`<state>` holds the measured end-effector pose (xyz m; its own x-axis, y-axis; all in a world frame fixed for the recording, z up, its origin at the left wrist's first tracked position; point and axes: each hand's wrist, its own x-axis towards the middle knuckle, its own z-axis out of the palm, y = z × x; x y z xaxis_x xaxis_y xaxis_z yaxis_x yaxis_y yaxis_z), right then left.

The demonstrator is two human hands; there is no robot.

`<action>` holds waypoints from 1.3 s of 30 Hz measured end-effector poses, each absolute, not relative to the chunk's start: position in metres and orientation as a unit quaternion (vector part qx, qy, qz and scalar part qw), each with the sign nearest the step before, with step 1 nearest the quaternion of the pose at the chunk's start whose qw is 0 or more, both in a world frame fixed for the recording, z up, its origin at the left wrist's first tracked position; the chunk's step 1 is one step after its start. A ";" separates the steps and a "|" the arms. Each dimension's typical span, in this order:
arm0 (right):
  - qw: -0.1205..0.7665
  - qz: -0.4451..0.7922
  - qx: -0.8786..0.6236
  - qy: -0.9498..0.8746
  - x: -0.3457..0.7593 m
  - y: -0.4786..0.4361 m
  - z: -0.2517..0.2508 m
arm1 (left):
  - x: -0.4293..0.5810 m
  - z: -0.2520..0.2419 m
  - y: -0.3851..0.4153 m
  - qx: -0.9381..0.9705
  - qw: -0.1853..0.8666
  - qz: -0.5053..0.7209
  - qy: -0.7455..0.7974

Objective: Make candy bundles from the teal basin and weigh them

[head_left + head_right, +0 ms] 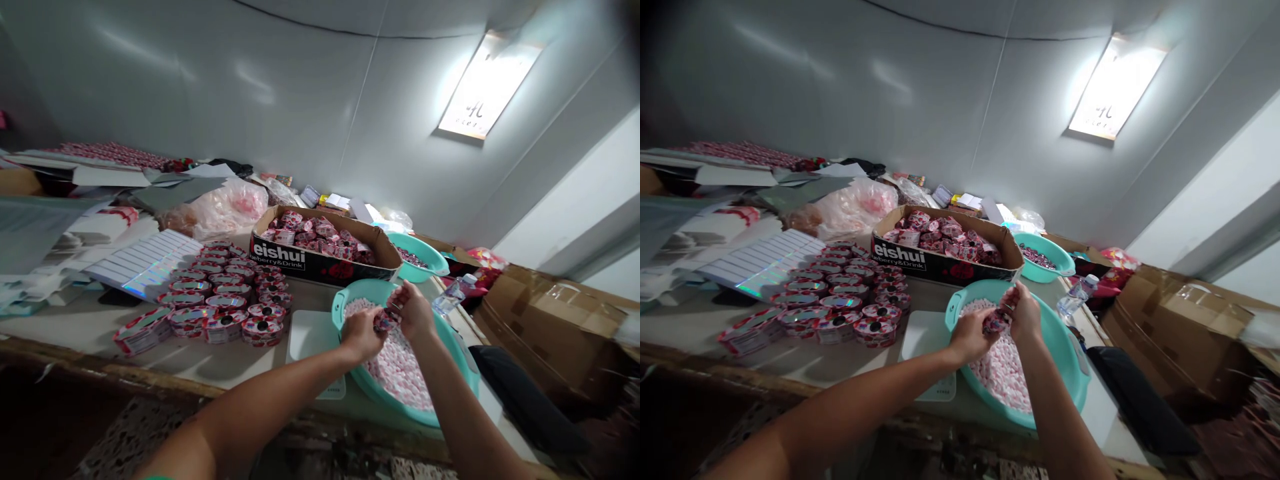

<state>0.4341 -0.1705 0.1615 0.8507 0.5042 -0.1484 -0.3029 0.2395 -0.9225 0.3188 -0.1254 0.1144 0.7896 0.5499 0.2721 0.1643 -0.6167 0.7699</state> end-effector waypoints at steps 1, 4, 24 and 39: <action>0.783 0.256 -0.560 -0.090 0.434 -0.170 0.161 | 0.319 0.114 -0.125 0.864 0.383 0.253 0.205; 0.784 0.254 -0.559 -0.096 0.435 -0.170 0.160 | 0.319 0.114 -0.125 0.864 0.386 0.249 0.209; 0.554 0.077 -0.721 -0.409 0.437 -0.234 0.163 | 0.316 0.123 -0.125 0.836 0.447 0.212 0.237; 0.590 0.114 -0.744 -0.294 0.461 -0.219 0.139 | 0.310 0.118 -0.128 0.807 0.483 0.250 0.230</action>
<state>0.4607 -0.2188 0.1392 0.8019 0.5706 0.1774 0.3027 -0.1319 -0.9439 0.3100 -0.1278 0.1175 0.7692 0.6125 0.1819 0.1288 -0.4275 0.8948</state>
